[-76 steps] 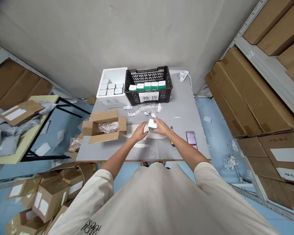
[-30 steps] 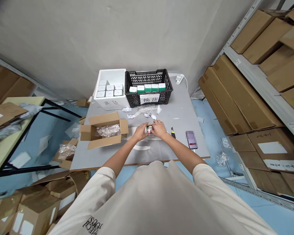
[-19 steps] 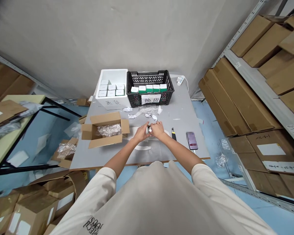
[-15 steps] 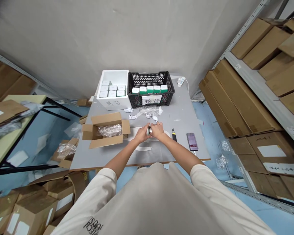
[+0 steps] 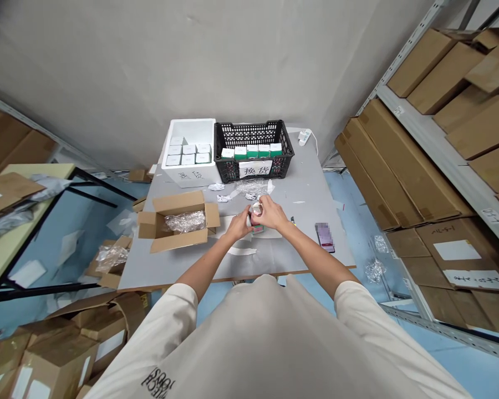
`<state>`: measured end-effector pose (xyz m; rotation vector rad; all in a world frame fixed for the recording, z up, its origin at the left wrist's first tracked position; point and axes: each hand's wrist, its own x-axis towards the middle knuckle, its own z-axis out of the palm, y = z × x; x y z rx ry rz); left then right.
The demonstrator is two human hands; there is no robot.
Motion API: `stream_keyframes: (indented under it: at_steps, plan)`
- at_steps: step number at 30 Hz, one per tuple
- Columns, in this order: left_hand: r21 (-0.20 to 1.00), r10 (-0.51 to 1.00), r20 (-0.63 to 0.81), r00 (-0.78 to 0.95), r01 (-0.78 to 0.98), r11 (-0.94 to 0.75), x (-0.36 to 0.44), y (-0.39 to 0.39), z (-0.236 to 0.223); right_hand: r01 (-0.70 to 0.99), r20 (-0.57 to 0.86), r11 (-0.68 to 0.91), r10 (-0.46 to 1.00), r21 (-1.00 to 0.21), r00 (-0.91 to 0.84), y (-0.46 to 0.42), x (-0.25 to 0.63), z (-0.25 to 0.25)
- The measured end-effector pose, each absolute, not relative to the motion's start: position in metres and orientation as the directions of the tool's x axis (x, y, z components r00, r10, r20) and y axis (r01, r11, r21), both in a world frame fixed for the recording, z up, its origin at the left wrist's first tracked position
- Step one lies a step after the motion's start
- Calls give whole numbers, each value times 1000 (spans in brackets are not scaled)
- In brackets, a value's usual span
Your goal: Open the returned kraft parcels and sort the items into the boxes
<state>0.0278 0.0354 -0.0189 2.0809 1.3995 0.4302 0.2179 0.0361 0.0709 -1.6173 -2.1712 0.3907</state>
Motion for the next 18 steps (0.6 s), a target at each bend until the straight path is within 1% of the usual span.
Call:
stream_keyframes:
  at_steps: [4,8,10,14,16,18]
  plan:
    - [627,913,-56,403,726,-282,28,37,-21,725,274,335,939,-601,-207,44,232,100]
    - [637,915,-32,402,714,-292,29,33,-19,637,331,343,933,-690,-144,52,244,116]
    - [646,927,28,374,701,-302,32,31,-12,610,339,338,933,-717,-120,56,246,119]
    - [678,924,196,328,635,-369,44,34,9,554,321,304,944,-775,-69,63,245,116]
    - [692,929,222,297,624,-365,49,38,17,505,309,280,951,-816,-27,66,242,112]
    - [724,946,215,241,611,-320,52,41,22,442,291,252,956,-861,22,68,240,104]
